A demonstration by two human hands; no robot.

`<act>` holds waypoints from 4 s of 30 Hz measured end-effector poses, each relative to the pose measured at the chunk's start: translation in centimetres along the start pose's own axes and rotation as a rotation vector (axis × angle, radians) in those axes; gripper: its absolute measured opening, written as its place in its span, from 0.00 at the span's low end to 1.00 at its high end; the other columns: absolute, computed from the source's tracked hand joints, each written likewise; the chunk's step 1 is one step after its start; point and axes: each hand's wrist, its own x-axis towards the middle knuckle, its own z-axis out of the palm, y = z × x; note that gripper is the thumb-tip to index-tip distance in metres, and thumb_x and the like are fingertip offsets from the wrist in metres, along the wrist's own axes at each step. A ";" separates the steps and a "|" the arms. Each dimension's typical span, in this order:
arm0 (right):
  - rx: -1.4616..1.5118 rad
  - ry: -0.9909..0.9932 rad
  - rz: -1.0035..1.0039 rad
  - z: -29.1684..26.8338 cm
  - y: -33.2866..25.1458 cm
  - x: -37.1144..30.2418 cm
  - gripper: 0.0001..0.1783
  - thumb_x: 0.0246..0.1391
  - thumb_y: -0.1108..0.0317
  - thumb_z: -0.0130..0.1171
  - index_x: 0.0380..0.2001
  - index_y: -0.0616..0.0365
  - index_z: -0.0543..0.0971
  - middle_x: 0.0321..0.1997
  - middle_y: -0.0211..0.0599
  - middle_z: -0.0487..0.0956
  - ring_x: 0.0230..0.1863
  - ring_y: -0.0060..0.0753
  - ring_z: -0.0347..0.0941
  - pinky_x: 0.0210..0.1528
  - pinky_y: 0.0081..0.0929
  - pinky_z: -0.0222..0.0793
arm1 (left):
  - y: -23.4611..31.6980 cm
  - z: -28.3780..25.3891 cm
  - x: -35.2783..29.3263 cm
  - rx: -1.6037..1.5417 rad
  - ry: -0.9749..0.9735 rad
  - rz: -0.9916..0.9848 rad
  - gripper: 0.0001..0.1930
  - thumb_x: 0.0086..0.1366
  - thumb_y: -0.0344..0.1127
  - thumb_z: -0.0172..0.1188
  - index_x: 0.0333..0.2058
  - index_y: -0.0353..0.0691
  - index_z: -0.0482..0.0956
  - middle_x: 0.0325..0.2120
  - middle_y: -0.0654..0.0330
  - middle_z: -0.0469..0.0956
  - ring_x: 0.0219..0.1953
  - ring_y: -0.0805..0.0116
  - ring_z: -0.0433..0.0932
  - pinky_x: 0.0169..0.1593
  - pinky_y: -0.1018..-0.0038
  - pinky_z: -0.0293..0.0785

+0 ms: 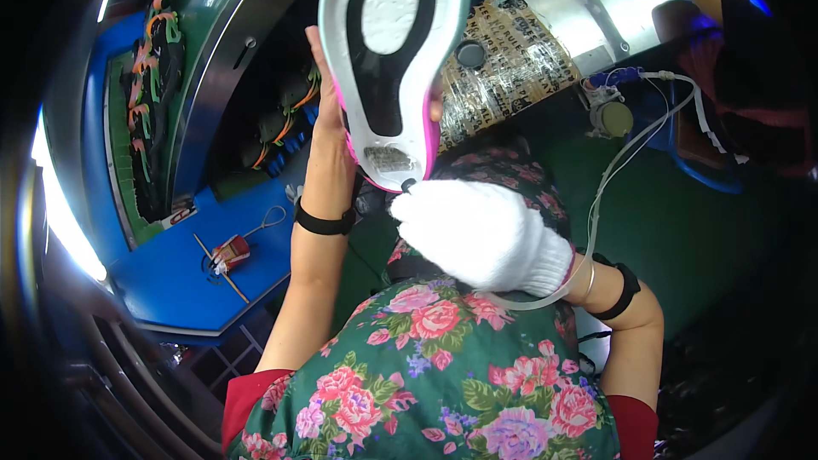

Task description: Applying adhesive to the surfaces of various shoe soles using a brush on an assembly line.

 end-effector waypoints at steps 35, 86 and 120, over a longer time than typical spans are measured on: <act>0.233 -0.228 -0.073 -0.7 2.2 2.3 0.17 0.47 0.76 0.68 0.43 0.55 0.86 0.45 0.39 0.86 0.44 0.41 0.84 0.46 0.36 0.81 | 1.7 1.7 -0.3 0.977 -0.131 -0.521 0.50 0.66 0.78 0.43 0.57 0.30 0.79 0.54 0.38 0.78 0.54 0.54 0.81 0.56 0.69 0.78; 0.595 -0.095 0.691 -4.0 1.9 0.6 0.10 0.46 0.79 0.73 0.35 0.65 0.88 0.41 0.46 0.88 0.33 0.24 0.84 0.35 0.21 0.80 | -3.3 2.1 -5.5 0.294 0.215 -0.440 0.39 0.77 0.66 0.37 0.66 0.35 0.68 0.61 0.50 0.74 0.58 0.67 0.77 0.62 0.73 0.73; -0.039 -0.028 0.127 -6.4 2.8 5.3 0.14 0.45 0.77 0.73 0.39 0.57 0.88 0.41 0.40 0.87 0.40 0.39 0.85 0.44 0.31 0.79 | -6.2 -1.4 -5.1 -0.600 -0.057 -0.093 0.32 0.76 0.53 0.47 0.65 0.30 0.64 0.56 0.36 0.74 0.56 0.39 0.78 0.56 0.48 0.82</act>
